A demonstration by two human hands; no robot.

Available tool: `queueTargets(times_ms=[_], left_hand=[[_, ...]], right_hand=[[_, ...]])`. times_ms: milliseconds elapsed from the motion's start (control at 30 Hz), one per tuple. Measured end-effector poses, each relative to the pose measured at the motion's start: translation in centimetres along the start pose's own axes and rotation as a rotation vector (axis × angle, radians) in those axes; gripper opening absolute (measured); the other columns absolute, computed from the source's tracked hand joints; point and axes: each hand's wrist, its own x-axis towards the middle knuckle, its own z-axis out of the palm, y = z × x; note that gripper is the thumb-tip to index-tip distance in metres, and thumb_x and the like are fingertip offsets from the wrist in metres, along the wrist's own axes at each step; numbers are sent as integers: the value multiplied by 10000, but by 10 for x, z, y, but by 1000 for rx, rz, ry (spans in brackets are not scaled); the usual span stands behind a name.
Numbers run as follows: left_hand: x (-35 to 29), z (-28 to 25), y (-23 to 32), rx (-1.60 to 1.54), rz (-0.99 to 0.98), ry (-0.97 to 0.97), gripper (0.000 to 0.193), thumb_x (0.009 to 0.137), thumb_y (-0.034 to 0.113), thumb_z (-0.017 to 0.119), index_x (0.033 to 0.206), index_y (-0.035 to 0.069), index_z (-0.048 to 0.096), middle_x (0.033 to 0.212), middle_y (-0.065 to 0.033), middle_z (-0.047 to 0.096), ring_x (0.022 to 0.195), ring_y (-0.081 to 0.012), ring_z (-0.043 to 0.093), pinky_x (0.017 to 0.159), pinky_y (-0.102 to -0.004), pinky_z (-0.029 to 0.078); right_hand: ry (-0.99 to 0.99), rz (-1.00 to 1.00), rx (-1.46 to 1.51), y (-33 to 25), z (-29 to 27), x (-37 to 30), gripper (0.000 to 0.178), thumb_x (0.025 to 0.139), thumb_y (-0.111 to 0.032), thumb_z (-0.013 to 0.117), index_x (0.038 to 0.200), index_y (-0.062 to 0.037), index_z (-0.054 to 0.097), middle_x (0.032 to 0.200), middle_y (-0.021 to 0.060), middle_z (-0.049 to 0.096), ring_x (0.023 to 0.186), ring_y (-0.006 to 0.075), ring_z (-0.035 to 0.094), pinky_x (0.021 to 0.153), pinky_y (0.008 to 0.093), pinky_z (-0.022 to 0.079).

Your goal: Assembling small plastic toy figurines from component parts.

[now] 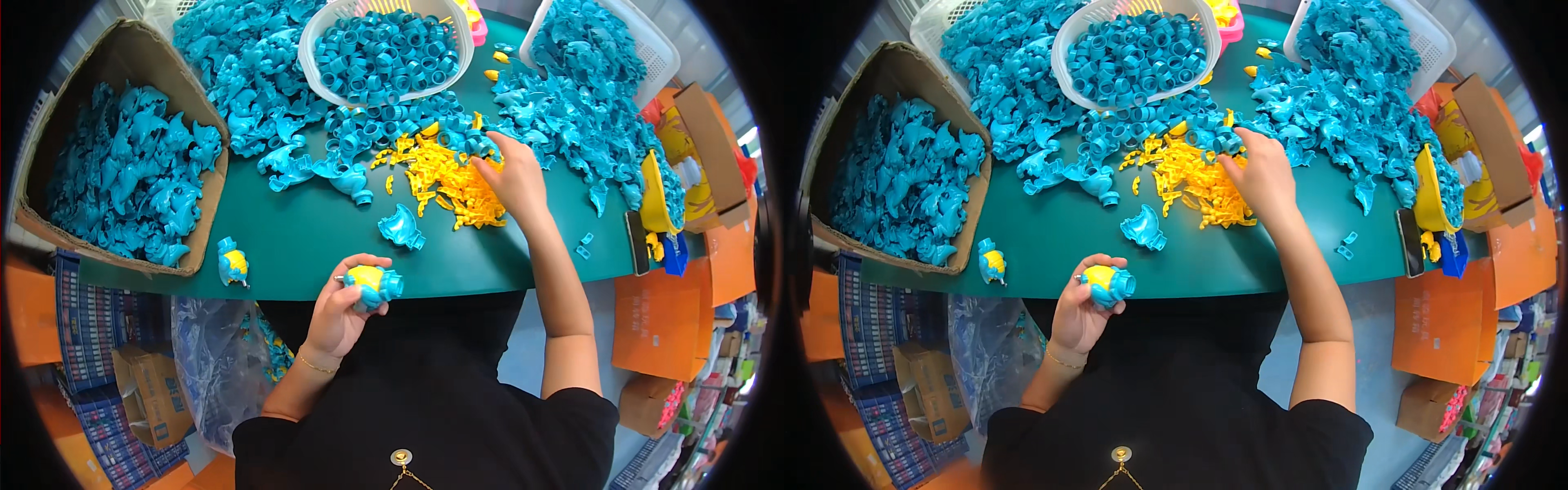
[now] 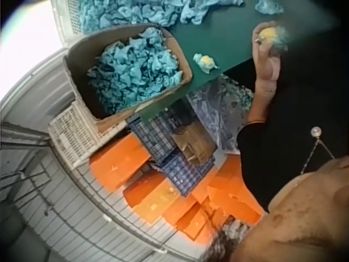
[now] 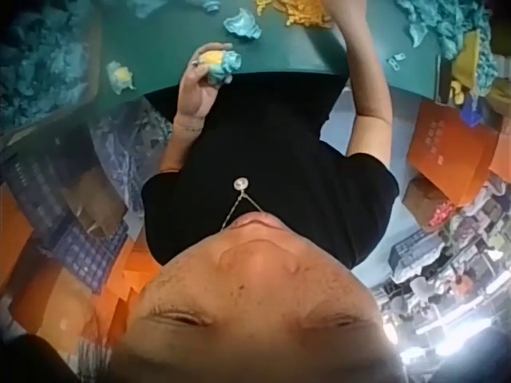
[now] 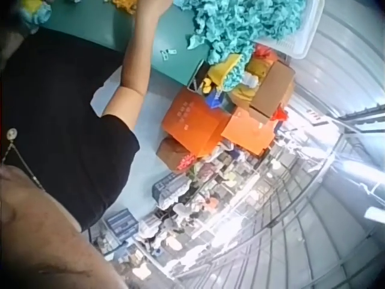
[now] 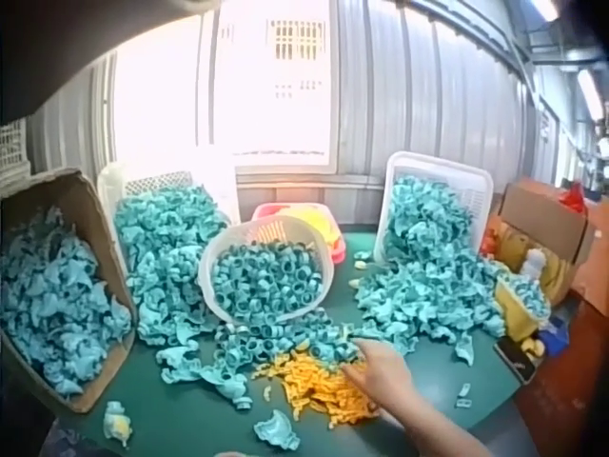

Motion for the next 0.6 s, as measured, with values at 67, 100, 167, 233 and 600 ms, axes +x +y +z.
queueTargets(times_ms=[67,100,167,233,600], left_hand=[[-5,2,-3,-253,-56,45,616,890,210,793,1401,56,487,1372,-156,587,1054,-184,654,787,-307,560],[-4,1,-3,-251,-60,39,616,890,210,793,1401,56,487,1372,-156,587,1054,-184,654,787,-307,560],[-6,1,-5,-90,-85,46,583,858,189,821,1336,74,509,1330,-144,605,996,-162,647,765,-279,540],[-6,5,0,-83,-143,63,559,846,177,822,1302,86,511,1289,-133,613,959,-153,637,753,-266,528],[0,25,-7,-14,45,148,506,825,125,783,1243,108,498,1167,-114,615,945,-154,618,828,-267,520]], right_hand=[[-24,21,-34,-2,6,5,397,882,-270,817,1206,-55,738,1192,144,736,1088,333,676,985,432,534],[-30,30,-43,-1,7,8,370,878,-259,817,1179,-56,745,1175,143,741,1085,333,677,984,429,532],[-39,41,-52,-1,7,7,343,875,-247,817,1153,-57,752,1158,142,746,1082,333,679,982,425,530],[30,-3,28,-2,2,8,297,867,-225,820,1103,-57,757,1123,138,754,1083,330,678,964,415,534],[-338,-59,1235,-116,-43,-126,340,777,61,870,1078,-18,733,1134,115,701,1115,215,698,894,331,612]])
